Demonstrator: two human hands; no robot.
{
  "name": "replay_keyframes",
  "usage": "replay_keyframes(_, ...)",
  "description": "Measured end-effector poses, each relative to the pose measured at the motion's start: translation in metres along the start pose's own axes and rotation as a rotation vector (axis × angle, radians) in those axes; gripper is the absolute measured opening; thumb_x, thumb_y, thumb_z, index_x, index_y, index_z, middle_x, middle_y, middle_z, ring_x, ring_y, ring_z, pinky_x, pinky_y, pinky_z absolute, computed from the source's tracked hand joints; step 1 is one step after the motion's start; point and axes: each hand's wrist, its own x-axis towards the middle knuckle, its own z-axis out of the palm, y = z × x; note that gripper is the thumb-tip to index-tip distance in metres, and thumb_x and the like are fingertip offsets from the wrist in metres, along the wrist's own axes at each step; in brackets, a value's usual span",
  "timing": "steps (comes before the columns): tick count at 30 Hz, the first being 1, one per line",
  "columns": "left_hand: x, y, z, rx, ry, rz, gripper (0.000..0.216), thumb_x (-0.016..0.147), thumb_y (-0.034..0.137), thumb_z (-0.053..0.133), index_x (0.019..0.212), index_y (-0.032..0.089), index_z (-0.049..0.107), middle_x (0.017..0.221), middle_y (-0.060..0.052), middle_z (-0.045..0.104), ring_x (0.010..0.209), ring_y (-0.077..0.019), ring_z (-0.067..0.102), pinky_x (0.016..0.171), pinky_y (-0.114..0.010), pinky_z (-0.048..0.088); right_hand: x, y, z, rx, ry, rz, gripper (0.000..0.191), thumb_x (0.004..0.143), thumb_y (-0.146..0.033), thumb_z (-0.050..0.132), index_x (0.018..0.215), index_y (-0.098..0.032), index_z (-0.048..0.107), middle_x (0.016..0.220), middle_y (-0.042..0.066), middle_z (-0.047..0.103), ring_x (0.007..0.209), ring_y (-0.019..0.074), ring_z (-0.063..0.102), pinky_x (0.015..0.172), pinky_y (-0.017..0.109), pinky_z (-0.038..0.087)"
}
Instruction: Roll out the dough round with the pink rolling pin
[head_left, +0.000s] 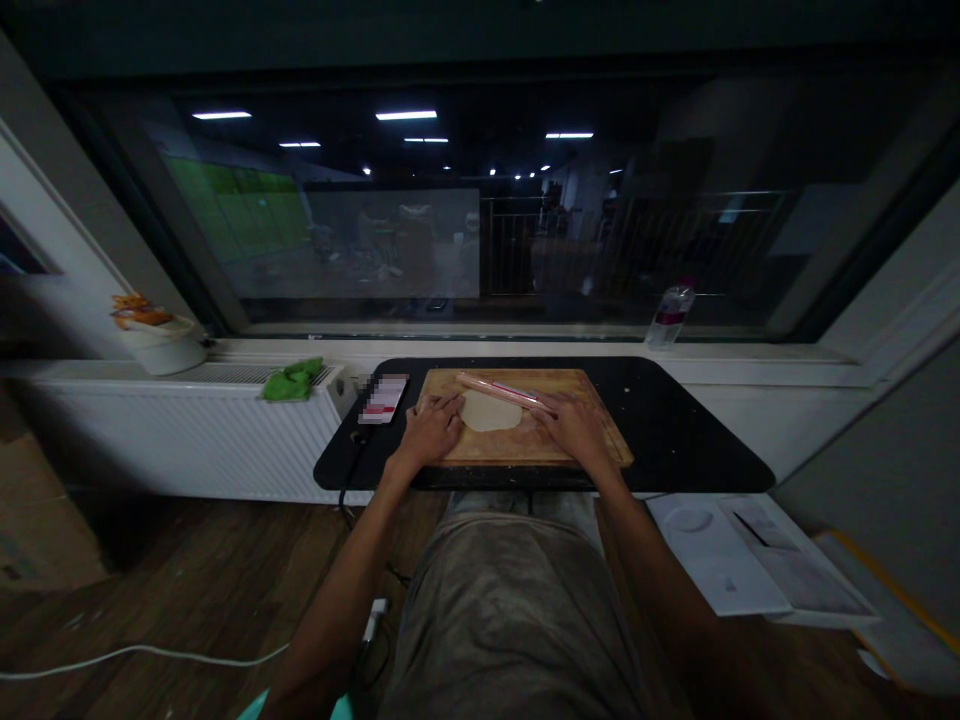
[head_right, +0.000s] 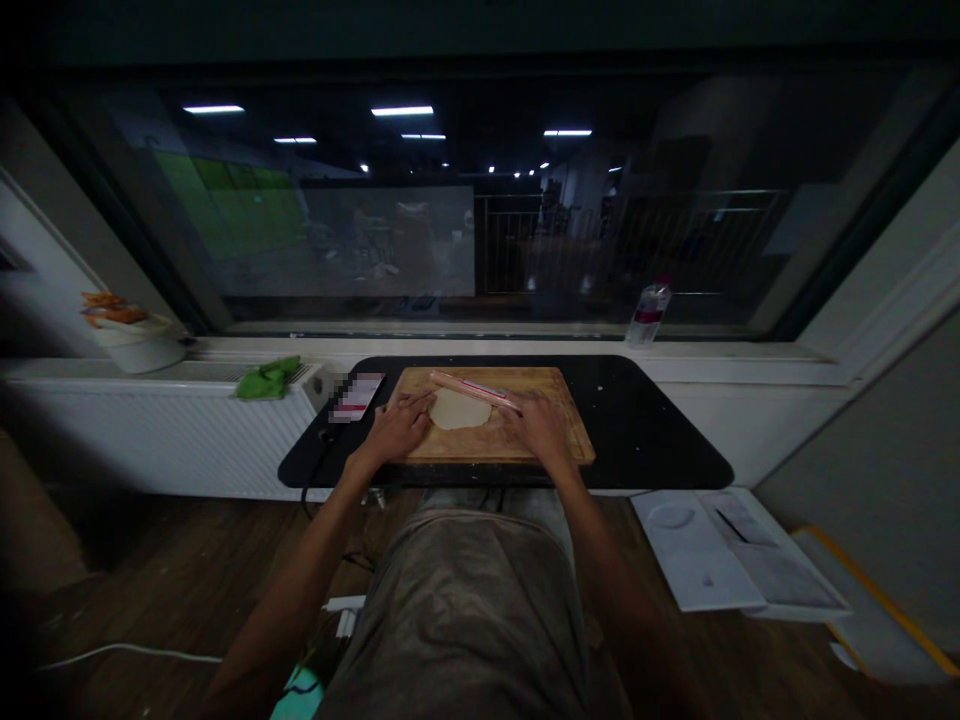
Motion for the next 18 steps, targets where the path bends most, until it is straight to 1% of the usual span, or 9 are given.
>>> replay_keyframes(2, 0.0025, -0.0012, -0.0003, -0.018, 0.007, -0.006, 0.056, 0.114, 0.034, 0.04, 0.167, 0.032, 0.061, 0.173, -0.009, 0.061, 0.16, -0.0374, 0.049, 0.123, -0.072, 0.048, 0.0001, 0.0003, 0.0001, 0.01, -0.002, -0.014, 0.045, 0.116, -0.04, 0.061, 0.158, -0.031, 0.073, 0.147, 0.009, 0.08, 0.137, 0.0301, 0.072, 0.116, 0.037, 0.054)
replay_keyframes(4, 0.0049, -0.0009, -0.0011, -0.025, 0.021, -0.018, 0.057, 0.114, 0.033, 0.04, 0.167, 0.032, 0.061, 0.171, -0.01, 0.062, 0.159, -0.0387, 0.049, 0.121, -0.072, 0.049, 0.0001, 0.0008, 0.0003, 0.009, -0.005, -0.02, 0.045, 0.116, -0.039, 0.062, 0.159, -0.032, 0.072, 0.147, 0.008, 0.08, 0.138, 0.03, 0.072, 0.116, 0.037, 0.054)
replay_keyframes(7, 0.0073, 0.0014, -0.0024, -0.015, 0.024, -0.006, 0.056, 0.112, 0.031, 0.042, 0.163, 0.034, 0.065, 0.174, -0.009, 0.059, 0.155, -0.0413, 0.05, 0.119, -0.073, 0.05, -0.0002, 0.0005, 0.0003, -0.01, -0.006, 0.001, 0.047, 0.115, -0.041, 0.063, 0.16, -0.034, 0.071, 0.146, 0.008, 0.08, 0.136, 0.0308, 0.073, 0.114, 0.038, 0.055)
replay_keyframes(10, 0.0081, 0.0035, -0.0031, 0.001, 0.013, 0.013, 0.055, 0.112, 0.031, 0.042, 0.161, 0.035, 0.068, 0.174, -0.007, 0.059, 0.153, -0.0418, 0.05, 0.118, -0.074, 0.05, -0.0004, -0.0006, -0.0006, -0.022, -0.012, 0.017, 0.047, 0.115, -0.043, 0.063, 0.159, -0.033, 0.072, 0.147, 0.009, 0.08, 0.134, 0.0315, 0.074, 0.113, 0.038, 0.056)
replay_keyframes(13, 0.0079, 0.0046, -0.003, 0.008, 0.018, 0.006, 0.055, 0.112, 0.03, 0.043, 0.16, 0.035, 0.069, 0.174, -0.007, 0.058, 0.154, -0.0419, 0.048, 0.12, -0.074, 0.05, -0.0001, -0.0011, -0.0017, -0.019, -0.007, -0.004, 0.046, 0.114, -0.041, 0.063, 0.159, -0.033, 0.072, 0.147, 0.008, 0.08, 0.135, 0.0311, 0.073, 0.114, 0.037, 0.055)
replay_keyframes(18, 0.0063, 0.0073, -0.0041, 0.012, 0.012, 0.004, 0.056, 0.112, 0.029, 0.04, 0.16, 0.031, 0.068, 0.174, -0.009, 0.057, 0.156, -0.0434, 0.046, 0.119, -0.076, 0.05, 0.0004, 0.0004, -0.0012, -0.008, -0.005, -0.023, 0.047, 0.114, -0.039, 0.064, 0.159, -0.031, 0.072, 0.144, 0.009, 0.081, 0.135, 0.0314, 0.072, 0.113, 0.038, 0.055)
